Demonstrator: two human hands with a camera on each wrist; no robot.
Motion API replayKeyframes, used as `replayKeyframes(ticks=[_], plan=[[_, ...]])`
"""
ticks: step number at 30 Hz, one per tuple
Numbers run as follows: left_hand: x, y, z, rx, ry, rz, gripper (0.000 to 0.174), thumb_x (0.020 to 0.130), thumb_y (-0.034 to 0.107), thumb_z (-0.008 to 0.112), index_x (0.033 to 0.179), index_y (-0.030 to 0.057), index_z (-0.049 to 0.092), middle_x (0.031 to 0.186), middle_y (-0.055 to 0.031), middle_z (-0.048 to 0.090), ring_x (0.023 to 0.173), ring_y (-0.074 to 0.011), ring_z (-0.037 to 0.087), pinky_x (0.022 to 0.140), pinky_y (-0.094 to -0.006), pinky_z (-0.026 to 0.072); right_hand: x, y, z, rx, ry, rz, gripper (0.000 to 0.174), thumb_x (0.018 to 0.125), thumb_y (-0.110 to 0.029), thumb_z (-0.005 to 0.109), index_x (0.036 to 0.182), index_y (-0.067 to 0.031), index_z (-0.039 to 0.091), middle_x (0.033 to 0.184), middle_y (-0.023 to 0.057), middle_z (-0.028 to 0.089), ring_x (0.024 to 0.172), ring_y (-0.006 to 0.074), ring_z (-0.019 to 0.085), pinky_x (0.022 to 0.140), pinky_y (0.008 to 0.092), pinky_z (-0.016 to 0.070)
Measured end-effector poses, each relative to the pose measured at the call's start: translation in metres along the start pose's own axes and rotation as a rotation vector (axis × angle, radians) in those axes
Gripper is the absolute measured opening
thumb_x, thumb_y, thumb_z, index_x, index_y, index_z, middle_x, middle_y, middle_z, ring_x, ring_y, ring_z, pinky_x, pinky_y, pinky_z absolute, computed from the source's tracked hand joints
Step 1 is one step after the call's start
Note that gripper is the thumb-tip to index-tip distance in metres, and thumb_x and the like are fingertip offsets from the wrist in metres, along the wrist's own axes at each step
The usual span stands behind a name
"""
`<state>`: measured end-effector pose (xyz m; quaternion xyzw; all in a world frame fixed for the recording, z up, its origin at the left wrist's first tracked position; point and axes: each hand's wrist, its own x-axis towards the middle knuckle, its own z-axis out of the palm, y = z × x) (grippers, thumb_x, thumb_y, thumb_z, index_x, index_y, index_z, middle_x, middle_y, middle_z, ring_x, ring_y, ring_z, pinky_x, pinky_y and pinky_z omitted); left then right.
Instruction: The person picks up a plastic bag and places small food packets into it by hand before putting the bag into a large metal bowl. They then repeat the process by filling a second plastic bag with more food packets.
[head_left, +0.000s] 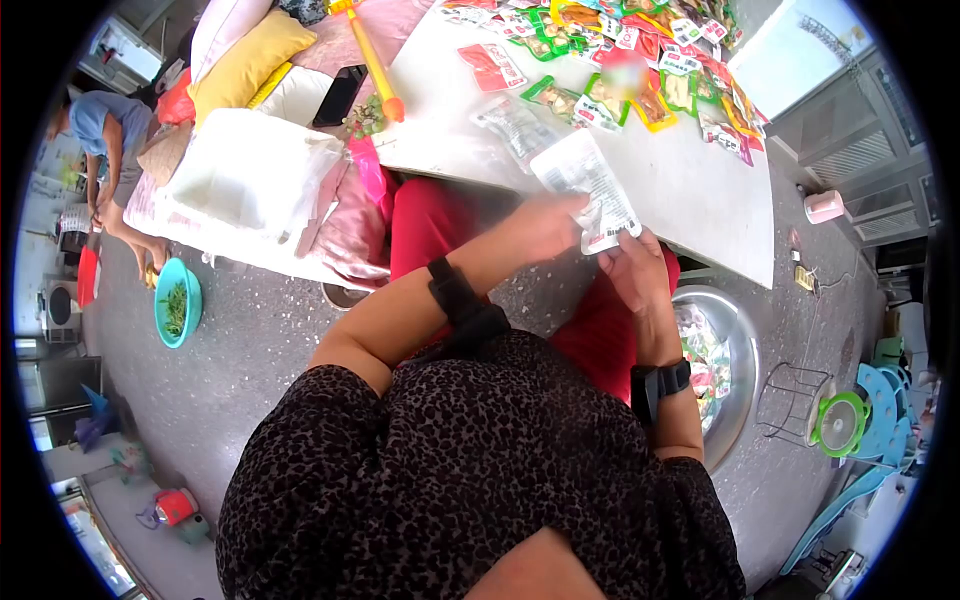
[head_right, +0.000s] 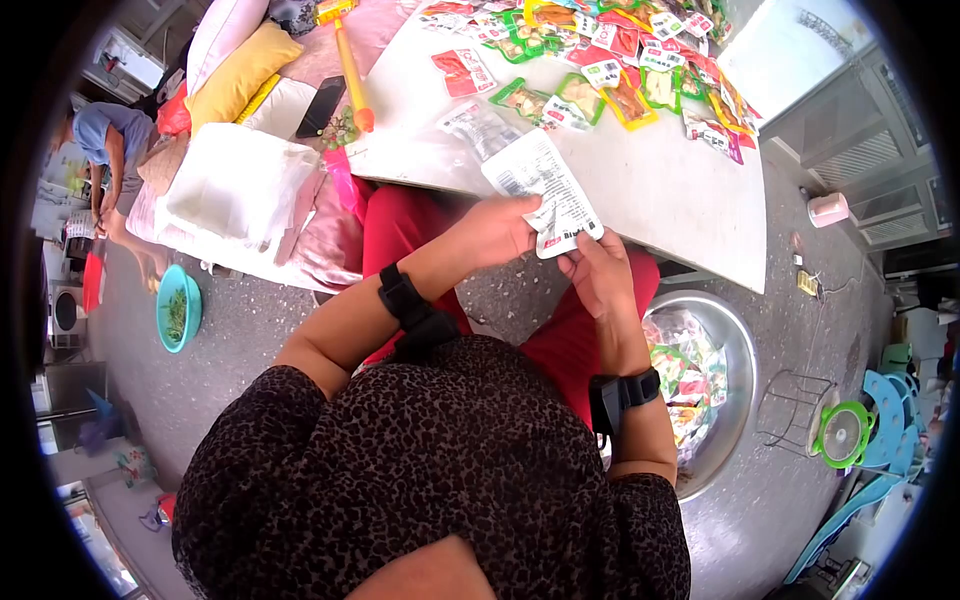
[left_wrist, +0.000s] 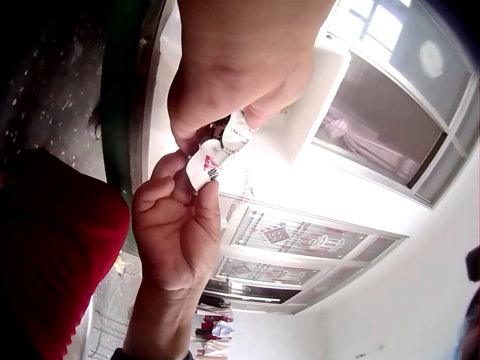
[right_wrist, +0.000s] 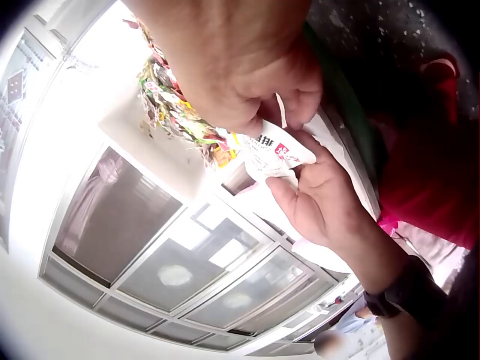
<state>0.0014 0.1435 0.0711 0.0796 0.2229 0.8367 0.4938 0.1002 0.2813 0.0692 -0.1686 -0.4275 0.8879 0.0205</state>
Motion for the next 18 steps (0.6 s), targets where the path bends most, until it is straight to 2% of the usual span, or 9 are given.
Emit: replayKeyframes(ticks=[4, 5, 7, 8, 9, 11, 13, 15, 18], plan=[[0.005, -0.002, -0.004, 0.002, 0.047, 0.051, 0.033, 0.080, 0.009, 0.044, 0.111, -0.0019, 0.039, 0.106, -0.0137, 0.049, 0.096, -0.0257, 0.049, 0.083, -0.0387, 0.0383, -0.001, -0.001, 0.010, 0.031, 0.006, -0.027, 0.023, 0.080, -0.009, 0.045, 0.103, -0.0049, 0.044, 0.098, 0.0064, 0.052, 0.086, 0.0180, 0.052, 0.071, 0.0311, 0.0428], [0.004, -0.003, -0.007, 0.010, 0.063, 0.056, 0.034, 0.079, 0.008, 0.044, 0.111, -0.0022, 0.039, 0.106, -0.0139, 0.049, 0.097, -0.0257, 0.049, 0.084, -0.0384, 0.0379, 0.001, 0.001, 0.012, 0.093, -0.030, -0.056, 0.027, 0.079, -0.007, 0.044, 0.106, -0.0030, 0.042, 0.103, 0.0083, 0.050, 0.091, 0.0210, 0.050, 0.076, 0.0343, 0.0415], [0.008, -0.006, -0.014, 0.007, 0.022, 0.053, 0.034, 0.079, 0.006, 0.044, 0.111, -0.0036, 0.039, 0.107, -0.0138, 0.049, 0.097, -0.0250, 0.048, 0.084, -0.0378, 0.0375, 0.004, 0.002, 0.013, 0.109, 0.015, -0.024, 0.030, 0.080, -0.007, 0.043, 0.109, -0.0017, 0.039, 0.106, 0.0103, 0.047, 0.095, 0.0239, 0.048, 0.080, 0.0371, 0.0405], [0.009, -0.008, -0.014, 0.005, 0.018, 0.109, 0.035, 0.079, 0.005, 0.043, 0.112, -0.0037, 0.038, 0.107, -0.0138, 0.048, 0.096, -0.0247, 0.049, 0.084, -0.0375, 0.0375, 0.007, 0.005, 0.009, 0.130, 0.008, -0.027, 0.031, 0.080, -0.007, 0.043, 0.111, -0.0030, 0.038, 0.109, 0.0106, 0.045, 0.097, 0.0240, 0.046, 0.082, 0.0375, 0.0396], [0.011, -0.011, -0.012, 0.005, 0.010, 0.165, 0.035, 0.078, 0.003, 0.043, 0.112, -0.0039, 0.038, 0.107, -0.0138, 0.048, 0.096, -0.0244, 0.049, 0.084, -0.0373, 0.0376, 0.004, 0.004, 0.018, 0.104, -0.013, -0.051, 0.025, 0.081, -0.011, 0.043, 0.106, -0.0068, 0.040, 0.103, 0.0067, 0.048, 0.092, 0.0186, 0.048, 0.076, 0.0319, 0.0413], [0.010, -0.009, -0.009, 0.019, -0.078, 0.252, 0.036, 0.078, 0.001, 0.043, 0.113, -0.0024, 0.037, 0.106, -0.0132, 0.049, 0.095, -0.0233, 0.049, 0.083, -0.0365, 0.0382, 0.007, 0.007, 0.017, 0.097, -0.027, -0.047, 0.025, 0.082, -0.013, 0.044, 0.107, -0.0087, 0.040, 0.102, 0.0034, 0.049, 0.089, 0.0156, 0.049, 0.073, 0.0286, 0.0409], [0.007, -0.007, -0.004, 0.117, -0.020, 0.267, 0.036, 0.078, 0.000, 0.043, 0.113, -0.0002, 0.038, 0.107, -0.0122, 0.048, 0.096, -0.0223, 0.048, 0.084, -0.0360, 0.0378, 0.011, 0.011, 0.006, 0.103, -0.034, -0.004, 0.024, 0.082, -0.016, 0.046, 0.105, -0.0116, 0.042, 0.100, 0.0012, 0.050, 0.086, 0.0134, 0.049, 0.065, 0.0249, 0.0418], [0.001, -0.002, 0.002, 0.124, -0.006, 0.234, 0.036, 0.078, 0.000, 0.043, 0.114, 0.0009, 0.037, 0.108, -0.0112, 0.047, 0.097, -0.0217, 0.047, 0.084, -0.0357, 0.0375, 0.012, 0.012, 0.007, 0.118, -0.058, 0.018, 0.024, 0.081, -0.018, 0.047, 0.103, -0.0107, 0.042, 0.101, 0.0012, 0.050, 0.086, 0.0118, 0.049, 0.063, 0.0236, 0.0425], [0.005, -0.005, 0.000, 0.055, 0.036, 0.205, 0.038, 0.079, -0.001, 0.041, 0.116, 0.0018, 0.034, 0.109, -0.0106, 0.046, 0.100, -0.0222, 0.046, 0.086, -0.0338, 0.0364, 0.022, 0.017, -0.002, 0.242, -0.128, 0.081, 0.030, 0.080, -0.014, 0.049, 0.108, -0.0104, 0.042, 0.100, 0.0015, 0.051, 0.082, 0.0130, 0.051, 0.062, 0.0239, 0.0437]])
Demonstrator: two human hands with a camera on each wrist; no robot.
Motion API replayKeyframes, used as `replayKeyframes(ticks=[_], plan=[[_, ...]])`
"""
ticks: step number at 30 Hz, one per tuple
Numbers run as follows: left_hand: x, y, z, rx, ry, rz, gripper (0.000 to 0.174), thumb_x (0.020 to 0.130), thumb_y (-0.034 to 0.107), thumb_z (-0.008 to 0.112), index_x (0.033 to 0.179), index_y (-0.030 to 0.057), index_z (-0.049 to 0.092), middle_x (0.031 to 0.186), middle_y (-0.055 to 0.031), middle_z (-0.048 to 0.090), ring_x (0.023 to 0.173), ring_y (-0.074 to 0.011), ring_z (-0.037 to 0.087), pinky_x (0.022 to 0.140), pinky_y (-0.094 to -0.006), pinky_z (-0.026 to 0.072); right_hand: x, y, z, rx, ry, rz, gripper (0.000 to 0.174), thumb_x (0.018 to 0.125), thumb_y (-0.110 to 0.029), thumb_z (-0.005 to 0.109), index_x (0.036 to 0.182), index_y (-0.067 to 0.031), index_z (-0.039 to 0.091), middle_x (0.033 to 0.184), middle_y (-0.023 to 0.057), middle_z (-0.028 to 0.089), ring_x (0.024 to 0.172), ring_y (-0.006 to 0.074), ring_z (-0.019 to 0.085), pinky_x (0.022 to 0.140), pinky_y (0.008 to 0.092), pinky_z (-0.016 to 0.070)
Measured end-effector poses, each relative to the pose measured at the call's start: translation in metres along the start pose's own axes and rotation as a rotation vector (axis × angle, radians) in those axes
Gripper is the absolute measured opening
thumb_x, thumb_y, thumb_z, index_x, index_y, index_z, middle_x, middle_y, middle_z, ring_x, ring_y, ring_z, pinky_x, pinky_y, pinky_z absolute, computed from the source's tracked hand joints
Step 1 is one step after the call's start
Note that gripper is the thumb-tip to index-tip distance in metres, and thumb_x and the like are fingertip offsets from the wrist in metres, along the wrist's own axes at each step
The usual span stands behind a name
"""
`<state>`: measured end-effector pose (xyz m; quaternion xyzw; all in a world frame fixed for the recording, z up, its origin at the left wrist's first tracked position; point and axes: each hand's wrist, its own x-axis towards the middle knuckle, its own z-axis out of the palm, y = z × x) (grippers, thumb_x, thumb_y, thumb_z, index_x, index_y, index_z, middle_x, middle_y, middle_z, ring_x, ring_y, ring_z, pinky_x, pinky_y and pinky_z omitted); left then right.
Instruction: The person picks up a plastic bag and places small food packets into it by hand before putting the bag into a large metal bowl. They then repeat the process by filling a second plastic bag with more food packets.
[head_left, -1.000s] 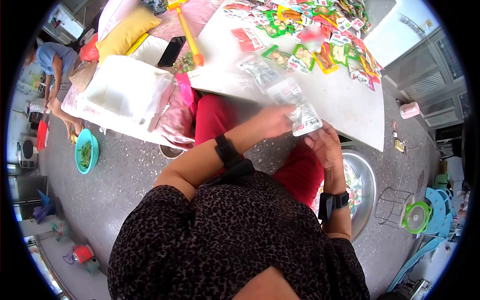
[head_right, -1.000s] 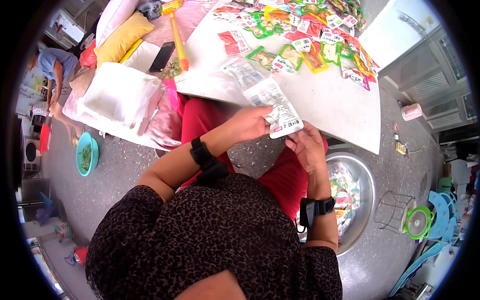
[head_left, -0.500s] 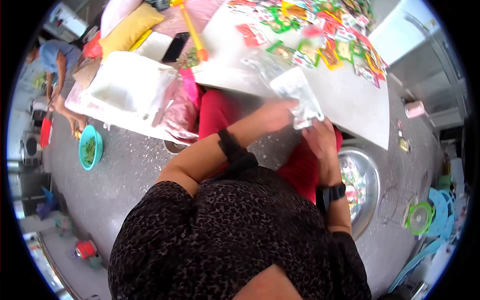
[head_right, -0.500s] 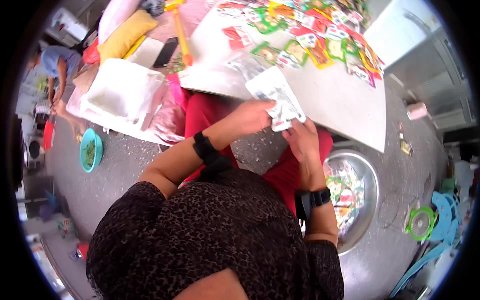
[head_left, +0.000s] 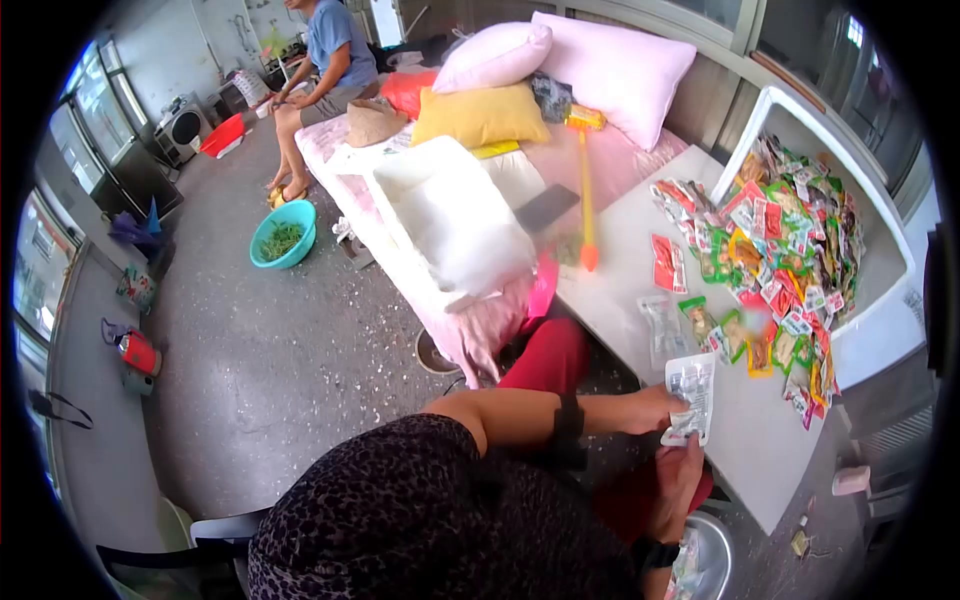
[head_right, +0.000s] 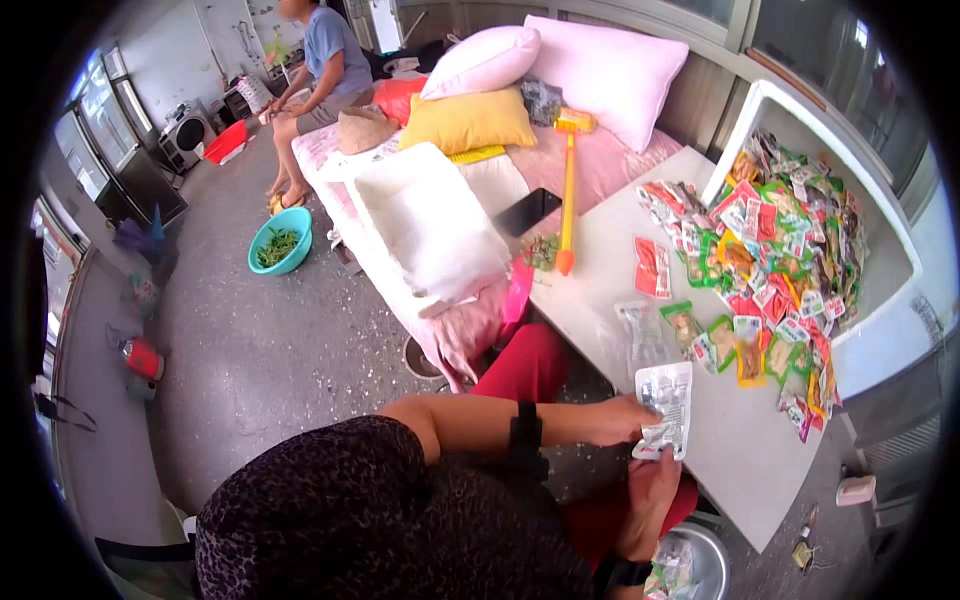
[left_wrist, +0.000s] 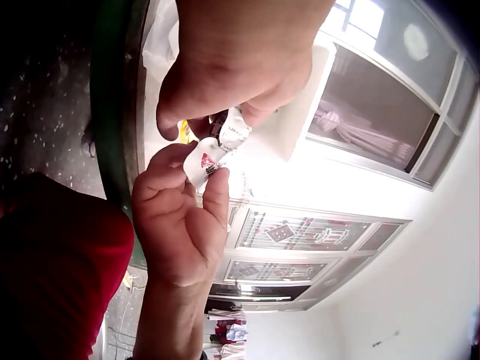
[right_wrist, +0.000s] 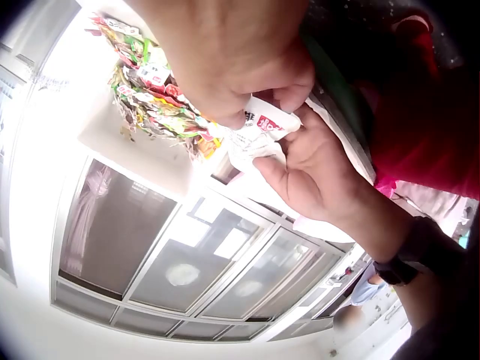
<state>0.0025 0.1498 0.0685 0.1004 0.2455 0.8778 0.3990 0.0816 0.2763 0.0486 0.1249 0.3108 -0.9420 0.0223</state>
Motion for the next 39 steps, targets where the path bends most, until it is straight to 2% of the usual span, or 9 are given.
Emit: replayKeyframes(ticks=[7, 22, 26, 29, 31, 32, 33, 36, 39], plan=[[-0.004, 0.009, 0.006, -0.005, 0.064, -0.049, 0.038, 0.079, 0.001, 0.040, 0.116, 0.0054, 0.034, 0.112, -0.0080, 0.045, 0.103, -0.0202, 0.044, 0.088, -0.0331, 0.0351, -0.004, 0.002, 0.020, -0.135, 0.096, -0.190, 0.027, 0.079, -0.013, 0.051, 0.105, -0.0107, 0.044, 0.096, 0.0015, 0.052, 0.077, 0.0126, 0.051, 0.056, 0.0231, 0.0427], [-0.002, 0.010, 0.017, 0.248, -0.070, 0.048, 0.036, 0.071, 0.004, 0.051, 0.107, 0.0022, 0.044, 0.093, -0.0086, 0.054, 0.083, -0.0177, 0.053, 0.073, -0.0288, 0.0435, -0.014, -0.020, -0.007, -0.277, -0.052, -0.128, 0.022, 0.077, -0.021, 0.054, 0.097, -0.0119, 0.048, 0.089, 0.0024, 0.055, 0.071, 0.0140, 0.053, 0.052, 0.0233, 0.0429], [-0.008, 0.036, 0.023, 0.907, -0.125, -0.198, 0.042, 0.064, 0.014, 0.059, 0.102, 0.0004, 0.048, 0.086, -0.0059, 0.056, 0.074, -0.0129, 0.053, 0.062, -0.0255, 0.0448, -0.024, -0.055, -0.008, -0.415, -0.033, -0.244, 0.027, 0.077, -0.022, 0.055, 0.099, -0.0096, 0.046, 0.090, 0.0039, 0.055, 0.076, 0.0161, 0.054, 0.060, 0.0251, 0.0455], [-0.012, 0.048, 0.031, 1.299, -0.421, -0.456, 0.038, 0.063, 0.015, 0.061, 0.097, 0.0010, 0.052, 0.081, -0.0046, 0.056, 0.069, -0.0120, 0.052, 0.056, -0.0260, 0.0444, -0.043, -0.066, 0.007, -0.510, -0.127, -0.257, 0.041, 0.074, -0.023, 0.057, 0.108, -0.0044, 0.042, 0.098, 0.0080, 0.051, 0.090, 0.0199, 0.051, 0.072, 0.0304, 0.0454], [-0.012, 0.040, 0.029, 1.254, -0.602, -0.526, 0.036, 0.063, 0.020, 0.063, 0.093, 0.0024, 0.055, 0.077, -0.0044, 0.057, 0.064, -0.0113, 0.052, 0.053, -0.0258, 0.0438, -0.047, -0.066, 0.010, -0.558, -0.305, -0.042, 0.044, 0.071, -0.018, 0.057, 0.106, 0.0027, 0.042, 0.099, 0.0128, 0.050, 0.092, 0.0227, 0.049, 0.081, 0.0339, 0.0389], [-0.013, 0.041, 0.034, 1.485, -0.618, -0.522, 0.034, 0.064, 0.020, 0.063, 0.092, 0.0036, 0.055, 0.077, -0.0040, 0.057, 0.065, -0.0115, 0.052, 0.053, -0.0260, 0.0441, -0.054, -0.060, 0.016, -0.605, -0.260, -0.034, 0.041, 0.068, -0.012, 0.056, 0.105, 0.0025, 0.045, 0.098, 0.0111, 0.051, 0.090, 0.0208, 0.050, 0.079, 0.0318, 0.0402], [-0.010, 0.035, 0.025, 1.391, -0.657, -0.550, 0.034, 0.064, 0.021, 0.063, 0.093, 0.0045, 0.055, 0.076, -0.0038, 0.057, 0.066, -0.0117, 0.052, 0.053, -0.0266, 0.0444, -0.047, -0.056, 0.004, -0.740, -0.188, 0.094, 0.038, 0.067, -0.009, 0.056, 0.102, 0.0021, 0.047, 0.095, 0.0085, 0.053, 0.087, 0.0186, 0.052, 0.077, 0.0302, 0.0412], [-0.012, 0.029, 0.024, 1.411, -0.713, -0.581, 0.034, 0.065, 0.021, 0.061, 0.093, 0.0044, 0.054, 0.076, -0.0021, 0.056, 0.067, -0.0106, 0.052, 0.056, -0.0249, 0.0436, -0.050, -0.040, -0.007, -0.643, -0.122, 0.194, 0.032, 0.069, -0.005, 0.057, 0.100, 0.0000, 0.049, 0.091, 0.0062, 0.056, 0.081, 0.0157, 0.054, 0.073, 0.0284, 0.0432], [-0.019, 0.036, 0.030, 1.377, -0.464, -0.567, 0.034, 0.070, 0.021, 0.057, 0.097, -0.0003, 0.051, 0.084, -0.0052, 0.056, 0.075, -0.0108, 0.052, 0.063, -0.0260, 0.0432, -0.057, -0.033, -0.007, -0.597, -0.039, 0.106, 0.027, 0.072, 0.001, 0.053, 0.099, 0.0011, 0.049, 0.089, 0.0069, 0.056, 0.080, 0.0156, 0.054, 0.072, 0.0278, 0.0442]])
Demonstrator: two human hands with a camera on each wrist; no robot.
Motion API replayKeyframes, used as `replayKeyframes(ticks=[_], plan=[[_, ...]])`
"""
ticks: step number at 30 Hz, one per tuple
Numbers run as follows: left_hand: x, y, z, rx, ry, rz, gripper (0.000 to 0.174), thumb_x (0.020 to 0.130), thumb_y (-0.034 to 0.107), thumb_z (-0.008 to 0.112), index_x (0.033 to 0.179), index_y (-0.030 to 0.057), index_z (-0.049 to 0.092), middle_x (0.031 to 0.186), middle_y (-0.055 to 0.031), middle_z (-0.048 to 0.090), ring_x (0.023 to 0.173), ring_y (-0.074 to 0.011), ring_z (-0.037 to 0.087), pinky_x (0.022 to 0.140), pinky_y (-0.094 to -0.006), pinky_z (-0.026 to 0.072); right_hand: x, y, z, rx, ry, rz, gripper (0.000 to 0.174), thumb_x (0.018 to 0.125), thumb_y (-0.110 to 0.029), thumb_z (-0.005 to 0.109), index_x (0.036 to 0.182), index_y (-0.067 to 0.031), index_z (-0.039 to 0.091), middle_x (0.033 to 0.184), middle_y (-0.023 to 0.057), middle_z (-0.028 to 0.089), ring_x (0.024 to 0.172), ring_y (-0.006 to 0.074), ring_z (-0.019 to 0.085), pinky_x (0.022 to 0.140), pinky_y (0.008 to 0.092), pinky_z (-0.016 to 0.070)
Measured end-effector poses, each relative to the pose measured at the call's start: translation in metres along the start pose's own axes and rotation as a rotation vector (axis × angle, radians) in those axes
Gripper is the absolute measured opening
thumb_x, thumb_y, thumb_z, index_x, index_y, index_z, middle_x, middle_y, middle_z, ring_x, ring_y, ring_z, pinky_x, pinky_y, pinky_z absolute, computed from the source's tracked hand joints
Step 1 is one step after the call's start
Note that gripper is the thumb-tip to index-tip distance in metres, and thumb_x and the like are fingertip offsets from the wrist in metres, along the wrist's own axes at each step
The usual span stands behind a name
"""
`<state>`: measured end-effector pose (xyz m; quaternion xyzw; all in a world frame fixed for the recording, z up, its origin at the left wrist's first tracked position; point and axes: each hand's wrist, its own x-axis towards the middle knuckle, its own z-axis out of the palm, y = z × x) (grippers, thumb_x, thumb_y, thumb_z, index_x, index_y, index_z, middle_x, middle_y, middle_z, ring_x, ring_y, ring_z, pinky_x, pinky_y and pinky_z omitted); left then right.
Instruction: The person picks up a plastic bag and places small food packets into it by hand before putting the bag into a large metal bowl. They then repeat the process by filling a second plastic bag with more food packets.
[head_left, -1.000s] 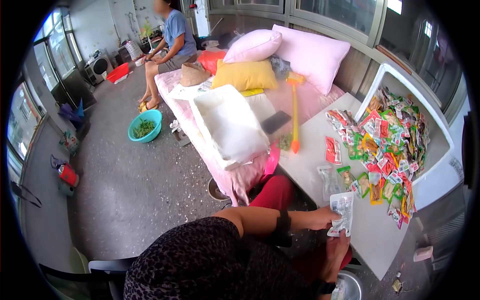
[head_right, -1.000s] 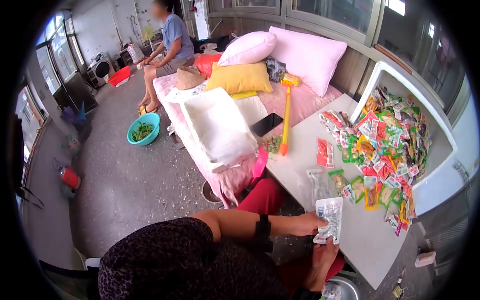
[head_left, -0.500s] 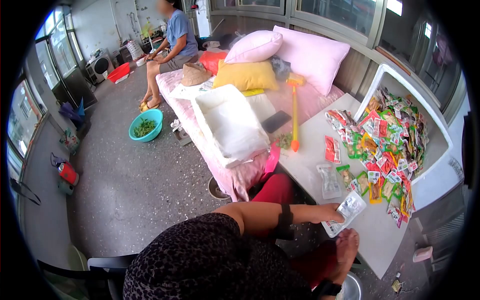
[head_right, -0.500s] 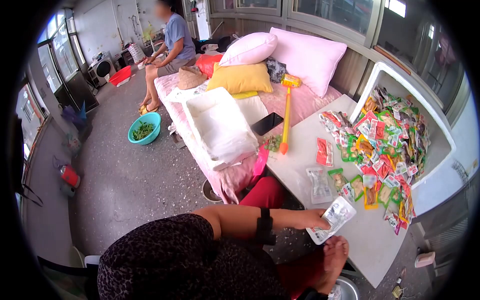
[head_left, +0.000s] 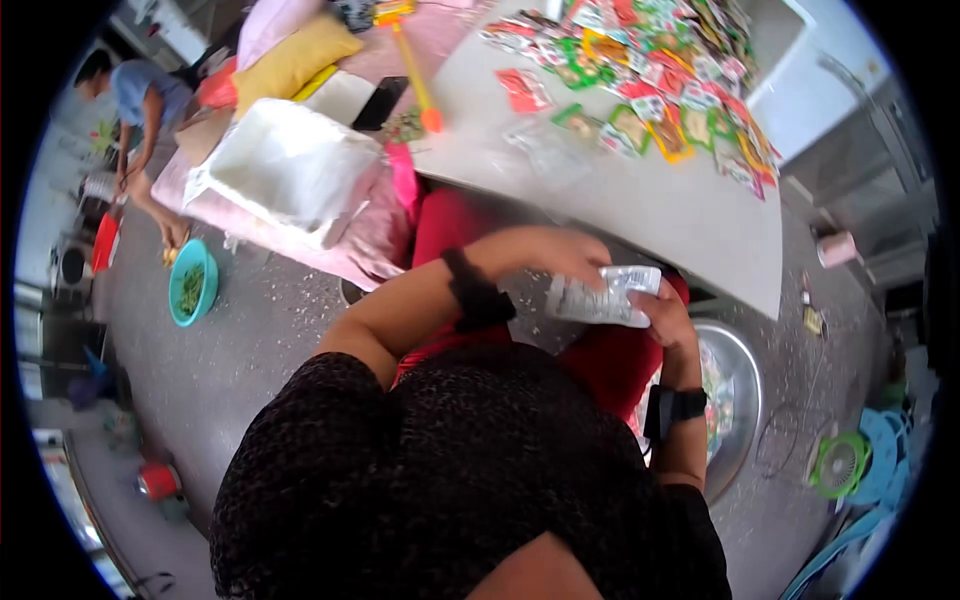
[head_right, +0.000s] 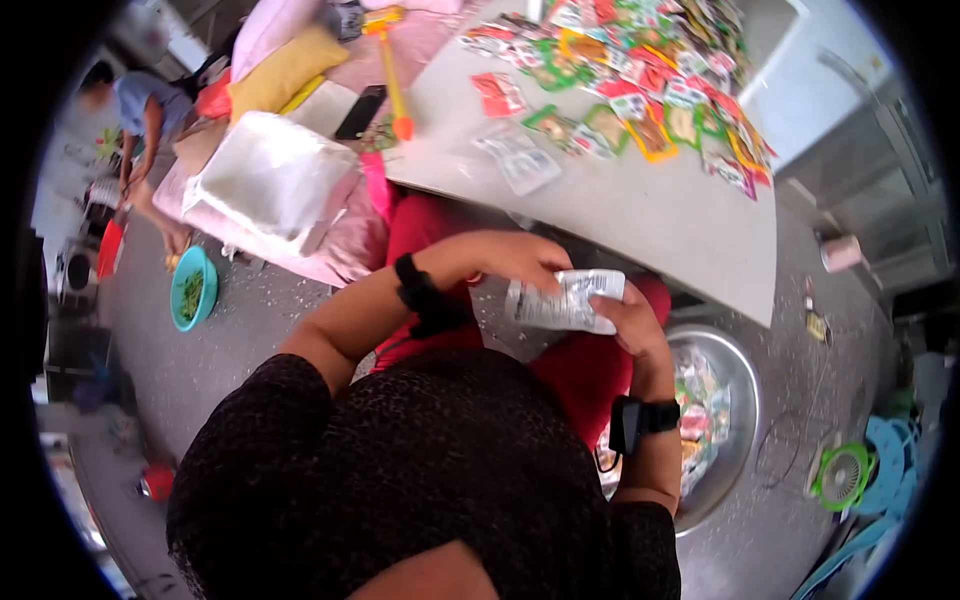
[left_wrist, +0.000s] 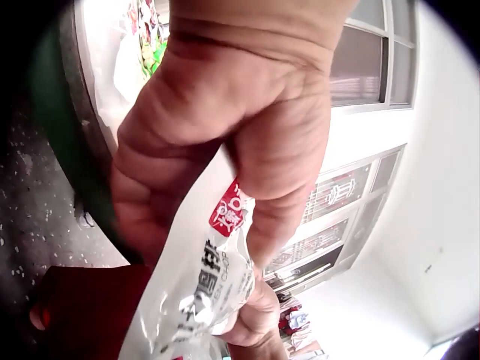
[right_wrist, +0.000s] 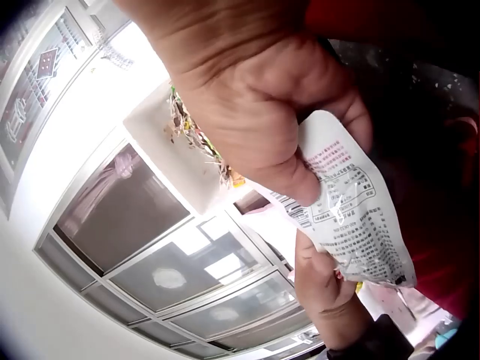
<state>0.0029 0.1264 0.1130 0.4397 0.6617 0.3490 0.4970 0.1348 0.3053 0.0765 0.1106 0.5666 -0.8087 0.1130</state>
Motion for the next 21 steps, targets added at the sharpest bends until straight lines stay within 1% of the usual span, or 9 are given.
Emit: replayKeyframes(ticks=[1, 2, 3, 4, 6, 9, 12, 15, 21], plan=[[0.004, -0.016, -0.003, -0.094, 0.140, 0.061, 0.033, 0.073, 0.021, 0.056, 0.098, -0.0005, 0.051, 0.086, -0.0058, 0.055, 0.077, -0.0116, 0.051, 0.066, -0.0253, 0.0423, -0.003, 0.001, -0.002, 0.054, 0.063, -0.024, 0.027, 0.073, 0.001, 0.051, 0.100, 0.0013, 0.049, 0.090, 0.0071, 0.056, 0.081, 0.0160, 0.055, 0.072, 0.0279, 0.0444], [0.006, -0.030, -0.005, -0.204, 0.344, 0.104, 0.031, 0.074, 0.022, 0.055, 0.096, 0.0007, 0.051, 0.086, -0.0050, 0.055, 0.075, -0.0115, 0.051, 0.067, -0.0248, 0.0416, -0.004, 0.002, -0.005, 0.108, 0.122, -0.051, 0.026, 0.074, 0.001, 0.050, 0.100, 0.0016, 0.049, 0.090, 0.0073, 0.056, 0.081, 0.0165, 0.055, 0.073, 0.0280, 0.0446], [0.006, -0.031, -0.009, -0.148, 0.547, 0.073, 0.029, 0.073, 0.022, 0.056, 0.093, 0.0012, 0.052, 0.083, -0.0048, 0.054, 0.075, -0.0122, 0.050, 0.068, -0.0254, 0.0408, -0.004, 0.006, -0.013, 0.134, 0.179, -0.093, 0.026, 0.075, 0.001, 0.049, 0.101, 0.0017, 0.048, 0.092, 0.0079, 0.056, 0.082, 0.0169, 0.055, 0.073, 0.0281, 0.0448], [0.007, -0.032, -0.011, 0.088, 0.784, 0.135, 0.029, 0.072, 0.022, 0.055, 0.091, 0.0015, 0.051, 0.083, -0.0083, 0.054, 0.077, -0.0165, 0.051, 0.068, -0.0277, 0.0413, -0.003, 0.007, -0.017, 0.157, 0.233, -0.131, 0.026, 0.075, 0.002, 0.047, 0.102, 0.0018, 0.047, 0.093, 0.0084, 0.055, 0.083, 0.0173, 0.055, 0.073, 0.0282, 0.0450], [0.011, -0.042, -0.017, 0.400, 0.954, -0.028, 0.028, 0.070, 0.024, 0.053, 0.087, 0.0016, 0.051, 0.083, -0.0132, 0.053, 0.078, -0.0241, 0.052, 0.068, -0.0326, 0.0421, 0.003, 0.008, -0.020, 0.246, 0.348, -0.205, 0.027, 0.078, 0.001, 0.043, 0.105, 0.0023, 0.045, 0.096, 0.0102, 0.054, 0.084, 0.0177, 0.054, 0.072, 0.0277, 0.0456], [0.020, -0.047, -0.014, 0.679, 1.058, -0.120, 0.024, 0.071, 0.023, 0.050, 0.082, 0.0014, 0.049, 0.081, -0.0157, 0.052, 0.080, -0.0303, 0.051, 0.068, -0.0376, 0.0420, 0.015, 0.004, -0.016, 0.331, 0.405, -0.245, 0.026, 0.079, -0.001, 0.043, 0.105, 0.0024, 0.043, 0.093, 0.0096, 0.054, 0.083, 0.0183, 0.054, 0.070, 0.0281, 0.0461], [0.028, -0.055, -0.019, 0.634, 1.023, -0.174, 0.021, 0.072, 0.021, 0.046, 0.078, 0.0013, 0.048, 0.078, -0.0159, 0.052, 0.081, -0.0319, 0.049, 0.069, -0.0401, 0.0412, 0.031, -0.001, -0.008, 0.356, 0.413, -0.281, 0.025, 0.079, -0.002, 0.044, 0.104, 0.0017, 0.043, 0.092, 0.0094, 0.054, 0.080, 0.0187, 0.055, 0.065, 0.0282, 0.0474], [0.034, -0.060, -0.023, 0.621, 1.032, -0.131, 0.018, 0.072, 0.017, 0.043, 0.079, 0.0016, 0.047, 0.078, -0.0161, 0.051, 0.080, -0.0317, 0.049, 0.067, -0.0406, 0.0409, 0.054, -0.001, -0.006, 0.370, 0.400, -0.288, 0.026, 0.079, -0.004, 0.044, 0.105, 0.0007, 0.042, 0.093, 0.0098, 0.054, 0.077, 0.0191, 0.056, 0.058, 0.0278, 0.0484], [0.032, -0.052, -0.019, 0.599, 1.076, -0.006, 0.015, 0.073, 0.015, 0.042, 0.078, 0.0024, 0.048, 0.077, -0.0166, 0.051, 0.076, -0.0320, 0.049, 0.065, -0.0416, 0.0404, 0.078, -0.009, 0.012, 0.342, 0.269, -0.243, 0.027, 0.079, -0.002, 0.042, 0.106, 0.0013, 0.042, 0.096, 0.0110, 0.053, 0.082, 0.0204, 0.055, 0.063, 0.0294, 0.0483]])
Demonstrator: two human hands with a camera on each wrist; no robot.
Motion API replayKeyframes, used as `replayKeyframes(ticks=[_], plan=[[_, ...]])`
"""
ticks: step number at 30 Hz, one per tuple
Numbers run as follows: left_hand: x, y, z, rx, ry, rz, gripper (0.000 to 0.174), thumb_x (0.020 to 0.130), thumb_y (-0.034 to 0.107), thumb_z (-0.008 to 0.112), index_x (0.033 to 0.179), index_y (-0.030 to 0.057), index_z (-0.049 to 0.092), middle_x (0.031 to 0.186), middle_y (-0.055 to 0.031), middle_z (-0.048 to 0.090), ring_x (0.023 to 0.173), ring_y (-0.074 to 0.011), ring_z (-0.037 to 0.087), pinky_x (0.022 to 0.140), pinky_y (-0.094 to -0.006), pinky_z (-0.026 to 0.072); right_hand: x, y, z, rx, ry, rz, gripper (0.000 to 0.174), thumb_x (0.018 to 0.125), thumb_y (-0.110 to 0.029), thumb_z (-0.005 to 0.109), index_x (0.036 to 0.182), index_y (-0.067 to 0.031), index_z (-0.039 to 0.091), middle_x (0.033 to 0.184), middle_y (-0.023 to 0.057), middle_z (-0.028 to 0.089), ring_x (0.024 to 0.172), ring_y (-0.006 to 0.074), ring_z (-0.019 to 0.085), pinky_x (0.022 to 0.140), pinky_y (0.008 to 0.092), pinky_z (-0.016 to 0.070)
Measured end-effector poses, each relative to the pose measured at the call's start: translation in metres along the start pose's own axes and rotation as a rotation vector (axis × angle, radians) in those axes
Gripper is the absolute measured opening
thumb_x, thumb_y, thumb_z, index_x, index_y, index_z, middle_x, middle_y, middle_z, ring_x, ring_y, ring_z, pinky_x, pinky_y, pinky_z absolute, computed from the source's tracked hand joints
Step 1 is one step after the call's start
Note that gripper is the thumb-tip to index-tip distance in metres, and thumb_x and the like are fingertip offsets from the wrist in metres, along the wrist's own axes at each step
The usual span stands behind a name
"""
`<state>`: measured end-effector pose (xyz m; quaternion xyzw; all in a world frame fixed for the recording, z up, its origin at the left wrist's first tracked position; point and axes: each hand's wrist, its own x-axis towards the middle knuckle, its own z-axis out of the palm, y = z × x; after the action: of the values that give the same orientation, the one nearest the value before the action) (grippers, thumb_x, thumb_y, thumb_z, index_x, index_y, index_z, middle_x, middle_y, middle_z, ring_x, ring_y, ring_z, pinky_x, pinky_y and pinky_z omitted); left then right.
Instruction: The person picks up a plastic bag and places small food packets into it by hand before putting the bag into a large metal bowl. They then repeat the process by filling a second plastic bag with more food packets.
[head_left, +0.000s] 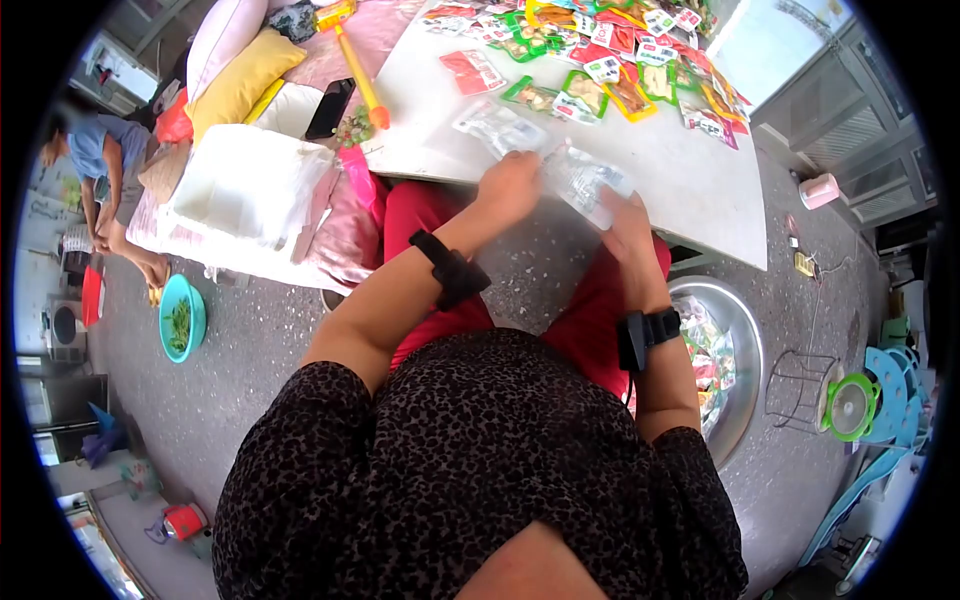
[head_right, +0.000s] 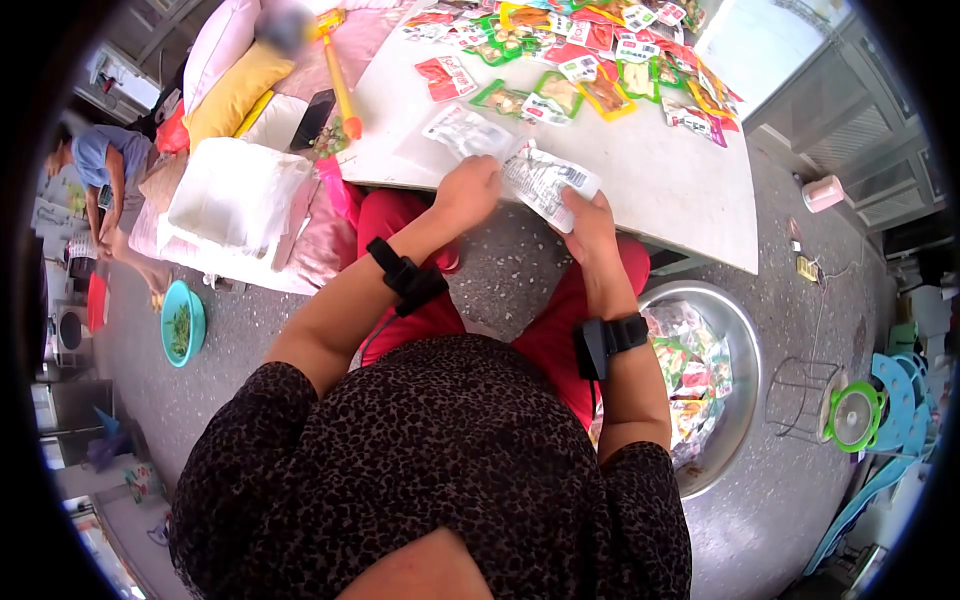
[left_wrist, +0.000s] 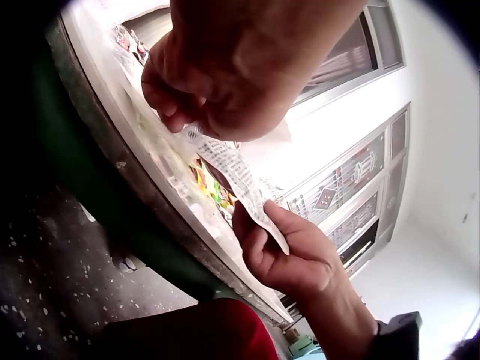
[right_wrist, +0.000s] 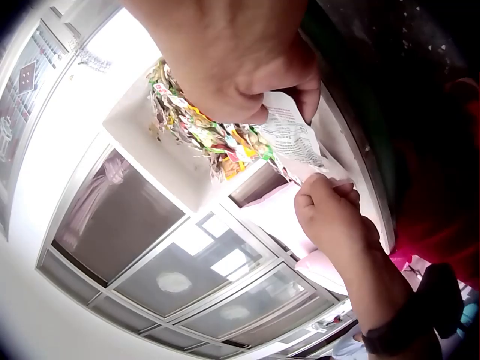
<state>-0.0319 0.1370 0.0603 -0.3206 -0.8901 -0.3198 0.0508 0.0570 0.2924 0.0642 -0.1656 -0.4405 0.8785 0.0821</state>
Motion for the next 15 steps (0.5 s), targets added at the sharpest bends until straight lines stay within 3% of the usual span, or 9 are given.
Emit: replayKeyframes(ticks=[7, 10, 13, 15], plan=[[-0.004, 0.019, -0.008, 0.074, -0.007, 0.023, 0.012, 0.073, 0.015, 0.043, 0.075, 0.0041, 0.048, 0.073, -0.0153, 0.050, 0.065, -0.0333, 0.051, 0.057, -0.0411, 0.0417, 0.032, 0.010, 0.019, 0.000, -0.113, 0.144, 0.028, 0.077, -0.001, 0.043, 0.105, -0.0026, 0.044, 0.098, 0.0101, 0.053, 0.086, 0.0235, 0.053, 0.067, 0.0372, 0.0467], [-0.009, 0.029, -0.011, 0.028, 0.027, 0.053, 0.010, 0.073, 0.014, 0.043, 0.074, 0.0049, 0.048, 0.072, -0.0145, 0.050, 0.063, -0.0331, 0.051, 0.055, -0.0409, 0.0413, 0.039, 0.009, 0.038, -0.026, -0.248, 0.242, 0.028, 0.076, -0.001, 0.042, 0.104, -0.0046, 0.045, 0.097, 0.0091, 0.053, 0.084, 0.0225, 0.054, 0.066, 0.0352, 0.0465], [-0.015, 0.027, -0.011, -0.039, 0.099, 0.090, 0.009, 0.072, 0.013, 0.044, 0.074, 0.0054, 0.048, 0.070, -0.0137, 0.050, 0.063, -0.0326, 0.051, 0.054, -0.0410, 0.0407, 0.039, 0.011, 0.045, -0.153, -0.239, 0.255, 0.025, 0.075, -0.003, 0.043, 0.100, -0.0038, 0.045, 0.094, 0.0090, 0.053, 0.084, 0.0193, 0.053, 0.066, 0.0321, 0.0457], [-0.019, 0.021, -0.010, -0.058, 0.143, 0.117, 0.007, 0.072, 0.012, 0.045, 0.073, 0.0056, 0.047, 0.069, -0.0132, 0.050, 0.063, -0.0325, 0.051, 0.054, -0.0413, 0.0403, 0.039, 0.007, 0.043, -0.382, -0.193, 0.251, 0.019, 0.075, -0.005, 0.044, 0.094, -0.0024, 0.047, 0.085, 0.0085, 0.054, 0.076, 0.0161, 0.055, 0.059, 0.0273, 0.0454]])
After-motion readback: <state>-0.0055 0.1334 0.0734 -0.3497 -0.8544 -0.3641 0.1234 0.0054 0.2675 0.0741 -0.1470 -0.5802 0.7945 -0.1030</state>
